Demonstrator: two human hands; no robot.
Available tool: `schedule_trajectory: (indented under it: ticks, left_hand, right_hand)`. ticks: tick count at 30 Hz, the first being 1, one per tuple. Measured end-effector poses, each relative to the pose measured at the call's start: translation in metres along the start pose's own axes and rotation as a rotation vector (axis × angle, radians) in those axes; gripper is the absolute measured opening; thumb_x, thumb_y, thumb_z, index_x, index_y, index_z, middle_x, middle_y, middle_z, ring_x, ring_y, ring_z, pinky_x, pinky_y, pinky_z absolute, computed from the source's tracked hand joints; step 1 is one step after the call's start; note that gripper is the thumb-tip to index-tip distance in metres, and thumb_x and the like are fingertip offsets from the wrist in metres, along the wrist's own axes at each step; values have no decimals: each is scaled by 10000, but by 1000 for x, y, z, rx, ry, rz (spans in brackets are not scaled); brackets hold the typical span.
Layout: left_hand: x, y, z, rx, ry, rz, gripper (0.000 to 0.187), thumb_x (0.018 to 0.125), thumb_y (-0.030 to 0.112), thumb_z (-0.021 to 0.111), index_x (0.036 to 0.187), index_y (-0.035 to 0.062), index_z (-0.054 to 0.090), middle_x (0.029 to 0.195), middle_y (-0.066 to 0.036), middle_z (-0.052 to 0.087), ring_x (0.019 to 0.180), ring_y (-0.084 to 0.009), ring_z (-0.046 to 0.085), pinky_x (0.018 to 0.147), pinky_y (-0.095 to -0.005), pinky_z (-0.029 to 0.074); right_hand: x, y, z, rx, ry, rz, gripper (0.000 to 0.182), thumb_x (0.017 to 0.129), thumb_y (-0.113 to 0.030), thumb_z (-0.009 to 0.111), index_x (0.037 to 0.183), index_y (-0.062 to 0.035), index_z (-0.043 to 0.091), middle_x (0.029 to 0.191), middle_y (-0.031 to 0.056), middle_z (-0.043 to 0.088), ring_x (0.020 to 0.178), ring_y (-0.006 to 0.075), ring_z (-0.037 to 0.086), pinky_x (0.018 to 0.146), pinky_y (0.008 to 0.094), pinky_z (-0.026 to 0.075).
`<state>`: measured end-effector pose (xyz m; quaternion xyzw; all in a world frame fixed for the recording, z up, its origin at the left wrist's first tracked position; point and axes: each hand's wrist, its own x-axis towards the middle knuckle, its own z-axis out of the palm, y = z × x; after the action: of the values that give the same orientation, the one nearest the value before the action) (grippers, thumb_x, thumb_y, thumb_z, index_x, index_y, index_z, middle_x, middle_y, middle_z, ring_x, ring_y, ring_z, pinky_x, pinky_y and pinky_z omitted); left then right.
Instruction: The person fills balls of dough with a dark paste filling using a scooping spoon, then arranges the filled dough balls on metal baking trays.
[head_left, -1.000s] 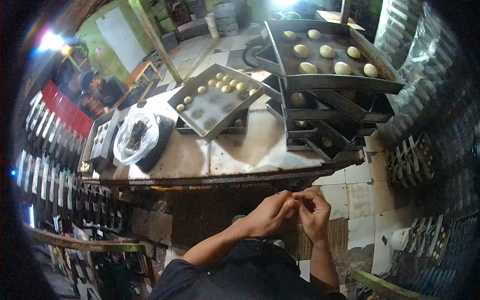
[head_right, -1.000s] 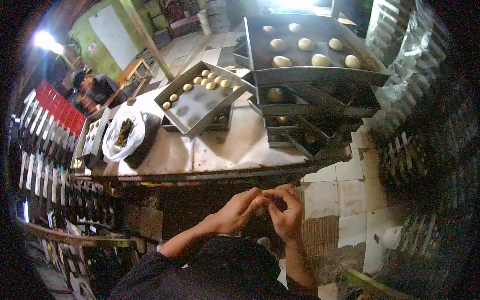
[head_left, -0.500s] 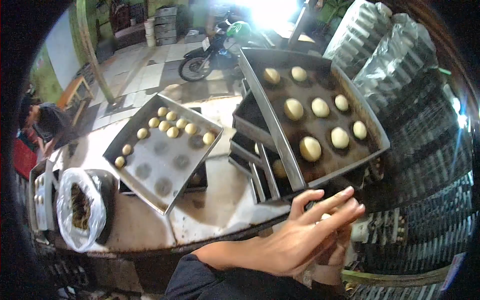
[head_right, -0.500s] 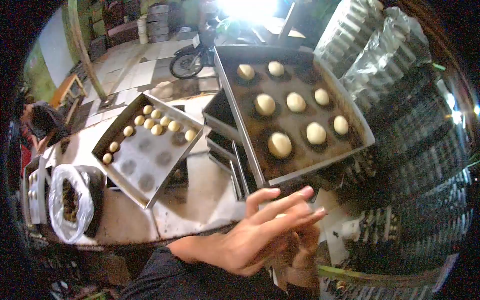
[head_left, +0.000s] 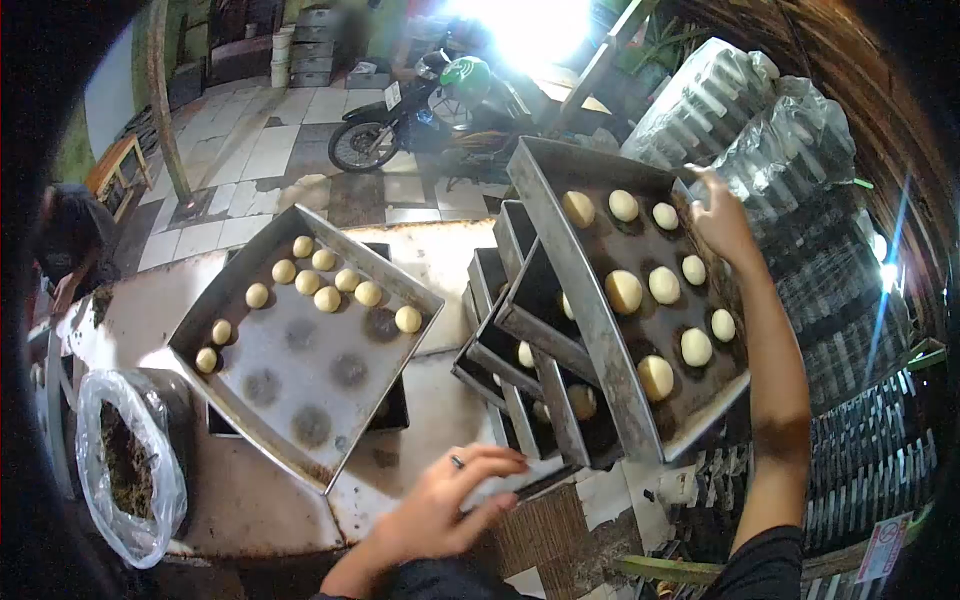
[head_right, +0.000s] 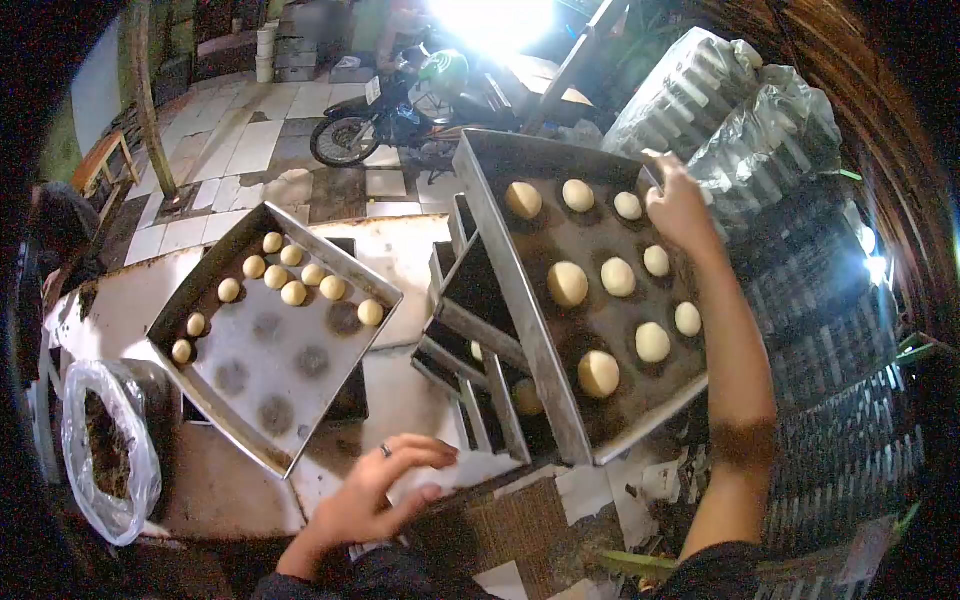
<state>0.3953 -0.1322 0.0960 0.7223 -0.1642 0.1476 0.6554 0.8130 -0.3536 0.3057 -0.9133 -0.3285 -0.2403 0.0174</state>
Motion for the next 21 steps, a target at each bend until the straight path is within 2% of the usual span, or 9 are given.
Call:
schedule_trajectory:
  ticks: [1, 5, 8, 9, 11, 13, 16, 17, 21]
  left_hand:
    - [-15, -3, -7, 81, -10, -49, 282, 979, 113, 683, 1241, 13, 657, 1258, -170, 683, 1214, -347, 638, 1058, -439, 488]
    - [-76, 11, -20, 418, -80, -250, 259, 988, 145, 693, 1233, 66, 669, 1182, -155, 698, 1110, -356, 652, 944, -452, 515]
    - [-125, 44, -17, 521, -43, -94, 226, 1000, 132, 671, 1217, 70, 661, 1169, -150, 703, 1092, -372, 650, 932, -475, 509]
    - [-143, 57, -14, 534, -3, -64, 223, 1001, 144, 672, 1210, 66, 657, 1145, -150, 712, 1058, -378, 663, 921, -476, 515]
    - [-184, 78, -6, 531, 55, -50, 226, 1016, 221, 647, 1165, 52, 648, 1080, -180, 705, 994, -412, 672, 892, -503, 526]
    - [-226, 105, -8, 610, 14, -145, 242, 1029, 255, 630, 1149, 45, 650, 1061, -186, 711, 975, -417, 679, 882, -505, 533]
    - [-290, 139, -33, 667, -12, -351, 257, 1040, 273, 609, 1150, 47, 659, 1069, -191, 717, 1012, -406, 682, 895, -495, 533]
    - [-311, 146, -45, 677, -8, -396, 261, 1041, 274, 605, 1156, 46, 660, 1072, -190, 719, 1019, -403, 684, 900, -493, 532]
    - [-394, 143, -83, 818, 122, -589, 330, 1052, 325, 572, 1183, 37, 665, 1134, -182, 720, 1079, -388, 677, 940, -490, 521]
  right_hand:
    - [-21, -29, -27, -78, 161, -7, 479, 882, -11, 625, 1360, 27, 607, 1475, 263, 556, 1362, 438, 536, 1178, 428, 410]
    - [-137, -142, -118, 136, 87, -347, 368, 921, 23, 601, 1287, -2, 632, 1309, 218, 640, 1291, 409, 580, 1128, 453, 439]
    - [-236, -245, -170, 155, 76, -592, 339, 887, 20, 676, 1225, -6, 673, 1269, 218, 657, 1199, 398, 642, 1051, 481, 503]
    - [-268, -272, -179, 144, 82, -699, 351, 870, 46, 691, 1217, -7, 683, 1266, 215, 661, 1171, 389, 661, 1019, 481, 527]
    - [-325, -321, -189, 342, 84, -958, 300, 823, -45, 755, 1119, -26, 709, 1101, 175, 694, 998, 313, 700, 902, 427, 569]
    - [-369, -366, -208, 495, -48, -1190, 304, 806, -107, 792, 1096, -53, 721, 1010, 132, 713, 880, 250, 719, 807, 390, 596]
    - [-391, -411, -195, 697, -168, -1414, 311, 798, -174, 801, 1078, -58, 730, 971, 115, 714, 878, 228, 718, 793, 373, 596]
    - [-387, -429, -194, 773, -232, -1354, 279, 802, -104, 781, 1066, -36, 721, 960, 107, 692, 878, 232, 700, 816, 374, 572]
    - [-355, -506, -140, 867, -228, -946, 151, 862, -80, 752, 996, -25, 708, 919, 119, 685, 812, 287, 680, 736, 417, 551]
